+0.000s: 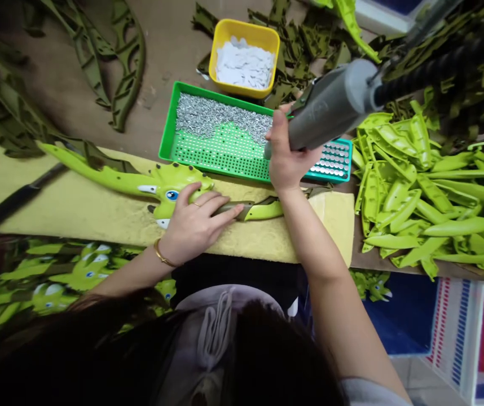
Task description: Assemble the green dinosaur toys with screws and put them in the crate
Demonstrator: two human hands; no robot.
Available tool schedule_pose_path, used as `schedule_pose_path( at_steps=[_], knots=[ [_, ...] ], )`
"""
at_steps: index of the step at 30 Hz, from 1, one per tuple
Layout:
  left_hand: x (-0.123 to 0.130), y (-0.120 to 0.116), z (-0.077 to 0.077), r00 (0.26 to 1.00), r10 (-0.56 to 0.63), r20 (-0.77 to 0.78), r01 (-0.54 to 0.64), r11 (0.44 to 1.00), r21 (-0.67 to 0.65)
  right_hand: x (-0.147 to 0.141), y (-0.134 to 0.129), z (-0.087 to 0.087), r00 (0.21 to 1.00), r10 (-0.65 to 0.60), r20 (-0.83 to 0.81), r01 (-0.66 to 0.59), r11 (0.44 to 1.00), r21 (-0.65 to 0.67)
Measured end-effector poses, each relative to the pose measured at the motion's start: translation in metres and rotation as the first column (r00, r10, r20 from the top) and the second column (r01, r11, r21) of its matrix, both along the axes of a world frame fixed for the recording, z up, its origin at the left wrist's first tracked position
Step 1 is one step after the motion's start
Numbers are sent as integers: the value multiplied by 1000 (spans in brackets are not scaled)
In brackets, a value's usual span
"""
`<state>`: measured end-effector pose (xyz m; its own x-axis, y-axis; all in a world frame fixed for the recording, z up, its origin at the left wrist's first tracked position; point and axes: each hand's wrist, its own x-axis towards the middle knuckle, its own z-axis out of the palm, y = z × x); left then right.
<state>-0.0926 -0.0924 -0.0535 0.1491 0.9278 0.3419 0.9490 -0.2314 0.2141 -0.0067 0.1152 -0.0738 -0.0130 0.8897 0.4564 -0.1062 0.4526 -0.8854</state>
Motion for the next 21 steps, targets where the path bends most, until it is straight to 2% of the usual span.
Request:
schedule_pose_path(
  at_steps=[4,7,11,13,15,18,21],
  knots=[
    [-1,2,-2,998,12,57,-12,1000,6,-4,-5,3,997,-82,8,81,992,98],
    [-1,3,-1,994,11,105,-10,1000,-11,-8,-6,14,994,-97,-44,103,977,187],
    [-2,3,0,988,20,155,-14,999,-38,3,-19,44,978,21,-206,34,964,263],
    [-3,4,0,985,23,169,-13,998,-60,16,-38,60,958,91,-273,-13,962,274],
    [-3,4,0,983,27,184,-12,996,-83,31,-63,71,955,157,-253,-97,968,232],
    [-3,5,0,979,32,201,-11,995,-104,49,-96,70,972,205,-114,-182,966,185],
    [-2,5,0,976,40,213,-17,994,-110,57,-110,54,978,205,-35,-193,956,220]
  ],
)
